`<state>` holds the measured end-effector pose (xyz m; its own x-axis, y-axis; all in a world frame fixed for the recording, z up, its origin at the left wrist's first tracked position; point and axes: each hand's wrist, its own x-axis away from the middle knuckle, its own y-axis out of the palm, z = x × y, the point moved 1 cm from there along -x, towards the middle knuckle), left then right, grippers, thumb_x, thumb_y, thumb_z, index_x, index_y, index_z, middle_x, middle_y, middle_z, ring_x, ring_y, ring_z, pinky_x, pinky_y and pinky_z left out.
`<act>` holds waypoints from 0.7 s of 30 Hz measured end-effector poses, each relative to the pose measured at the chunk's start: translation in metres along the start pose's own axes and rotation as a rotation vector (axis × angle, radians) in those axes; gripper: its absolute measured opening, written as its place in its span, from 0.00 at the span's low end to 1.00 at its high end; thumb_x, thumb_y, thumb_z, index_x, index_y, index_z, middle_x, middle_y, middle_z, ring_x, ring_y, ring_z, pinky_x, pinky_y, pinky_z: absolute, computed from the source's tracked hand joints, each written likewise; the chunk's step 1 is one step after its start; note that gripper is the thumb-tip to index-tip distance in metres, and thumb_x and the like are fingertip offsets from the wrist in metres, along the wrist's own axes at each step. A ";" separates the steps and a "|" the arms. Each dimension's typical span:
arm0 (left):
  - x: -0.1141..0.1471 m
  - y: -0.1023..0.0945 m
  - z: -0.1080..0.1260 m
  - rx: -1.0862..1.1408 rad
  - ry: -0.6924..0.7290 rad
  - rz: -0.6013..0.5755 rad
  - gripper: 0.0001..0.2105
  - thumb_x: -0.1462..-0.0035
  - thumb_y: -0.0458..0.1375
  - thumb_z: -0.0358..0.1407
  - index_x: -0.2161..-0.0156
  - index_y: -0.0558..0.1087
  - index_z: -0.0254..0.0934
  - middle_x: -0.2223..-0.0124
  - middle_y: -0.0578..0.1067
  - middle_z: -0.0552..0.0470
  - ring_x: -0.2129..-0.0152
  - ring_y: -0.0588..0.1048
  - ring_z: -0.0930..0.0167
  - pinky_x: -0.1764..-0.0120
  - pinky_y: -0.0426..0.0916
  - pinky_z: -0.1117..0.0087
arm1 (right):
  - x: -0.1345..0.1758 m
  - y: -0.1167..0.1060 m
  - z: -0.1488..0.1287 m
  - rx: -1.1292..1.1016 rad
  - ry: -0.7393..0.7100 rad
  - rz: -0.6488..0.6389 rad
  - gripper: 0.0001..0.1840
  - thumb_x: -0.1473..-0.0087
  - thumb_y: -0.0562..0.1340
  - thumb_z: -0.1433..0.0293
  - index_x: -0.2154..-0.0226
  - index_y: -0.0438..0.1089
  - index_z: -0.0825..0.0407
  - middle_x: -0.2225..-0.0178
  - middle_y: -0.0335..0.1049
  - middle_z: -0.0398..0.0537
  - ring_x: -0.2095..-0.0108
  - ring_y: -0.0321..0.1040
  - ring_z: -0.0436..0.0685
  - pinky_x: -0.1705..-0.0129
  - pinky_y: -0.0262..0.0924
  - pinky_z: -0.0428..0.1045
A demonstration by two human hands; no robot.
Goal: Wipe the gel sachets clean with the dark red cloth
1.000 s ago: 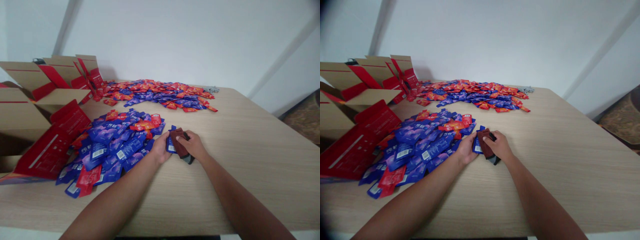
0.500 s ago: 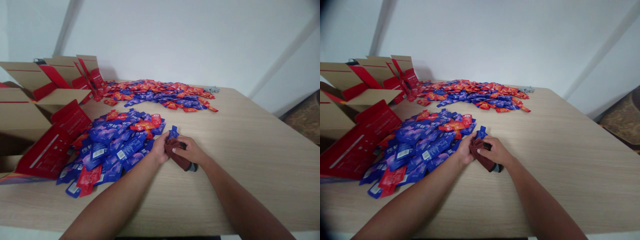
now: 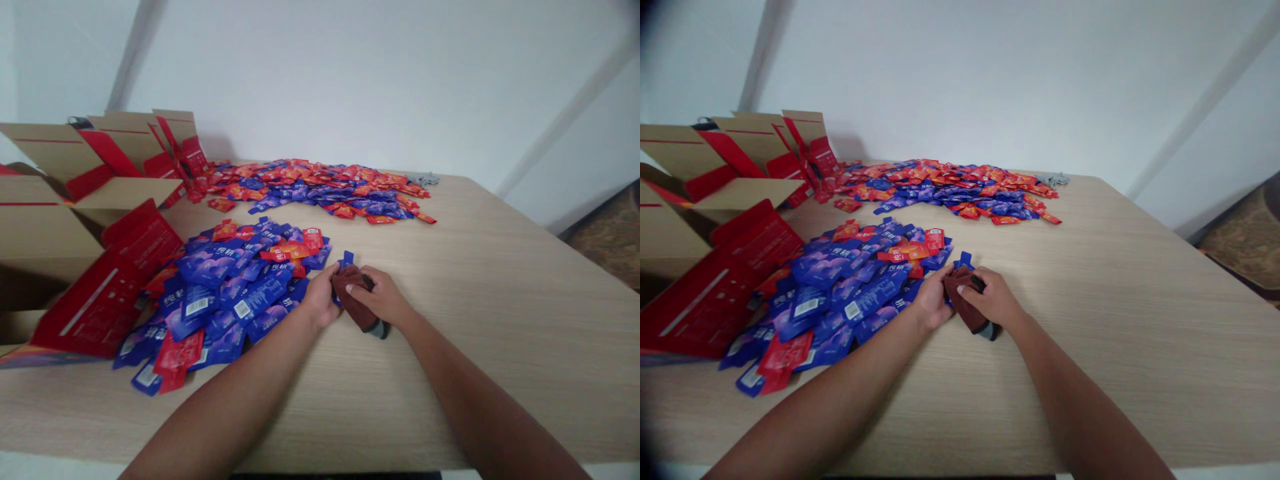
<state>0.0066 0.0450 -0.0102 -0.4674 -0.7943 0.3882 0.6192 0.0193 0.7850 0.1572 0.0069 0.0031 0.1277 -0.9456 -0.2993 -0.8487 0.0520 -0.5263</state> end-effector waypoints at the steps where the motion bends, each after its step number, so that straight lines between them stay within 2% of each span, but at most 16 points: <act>1: -0.001 0.000 -0.001 -0.012 0.011 -0.007 0.12 0.32 0.57 0.39 0.58 0.79 0.32 0.63 0.83 0.43 0.67 0.83 0.64 0.58 0.78 0.65 | -0.001 0.000 0.002 0.015 0.032 0.040 0.09 0.41 0.67 0.61 0.64 0.77 0.50 0.68 0.74 0.44 0.67 0.70 0.56 0.63 0.62 0.50; 6: -0.005 0.000 -0.003 -0.043 0.047 -0.085 0.15 0.32 0.56 0.38 0.51 0.80 0.30 0.56 0.84 0.40 0.60 0.83 0.62 0.54 0.77 0.64 | -0.005 -0.001 0.013 0.044 0.119 0.183 0.14 0.42 0.67 0.59 0.60 0.79 0.51 0.64 0.79 0.48 0.64 0.73 0.59 0.60 0.65 0.53; 11: -0.003 0.001 -0.003 -0.053 0.051 -0.094 0.15 0.32 0.56 0.37 0.49 0.79 0.29 0.55 0.84 0.40 0.60 0.83 0.62 0.54 0.77 0.64 | -0.005 -0.001 0.016 0.057 0.107 0.188 0.14 0.42 0.67 0.59 0.59 0.78 0.50 0.64 0.78 0.48 0.63 0.73 0.59 0.59 0.64 0.53; 17: 0.001 0.001 0.000 -0.022 0.009 0.001 0.12 0.32 0.58 0.39 0.59 0.79 0.32 0.64 0.83 0.44 0.68 0.82 0.64 0.59 0.78 0.65 | 0.000 -0.002 0.004 -0.009 -0.020 0.007 0.08 0.42 0.68 0.62 0.64 0.77 0.50 0.68 0.72 0.43 0.67 0.69 0.56 0.63 0.61 0.50; 21: 0.004 0.002 0.003 0.006 -0.047 0.004 0.14 0.30 0.55 0.39 0.64 0.77 0.32 0.69 0.81 0.46 0.73 0.81 0.67 0.61 0.77 0.66 | 0.003 -0.003 -0.006 -0.083 -0.144 -0.185 0.09 0.42 0.68 0.66 0.59 0.79 0.50 0.64 0.75 0.44 0.62 0.71 0.57 0.58 0.62 0.51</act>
<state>0.0040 0.0430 -0.0058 -0.4946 -0.7645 0.4133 0.6169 0.0262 0.7866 0.1571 0.0020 0.0081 0.3519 -0.8807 -0.3170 -0.8424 -0.1503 -0.5175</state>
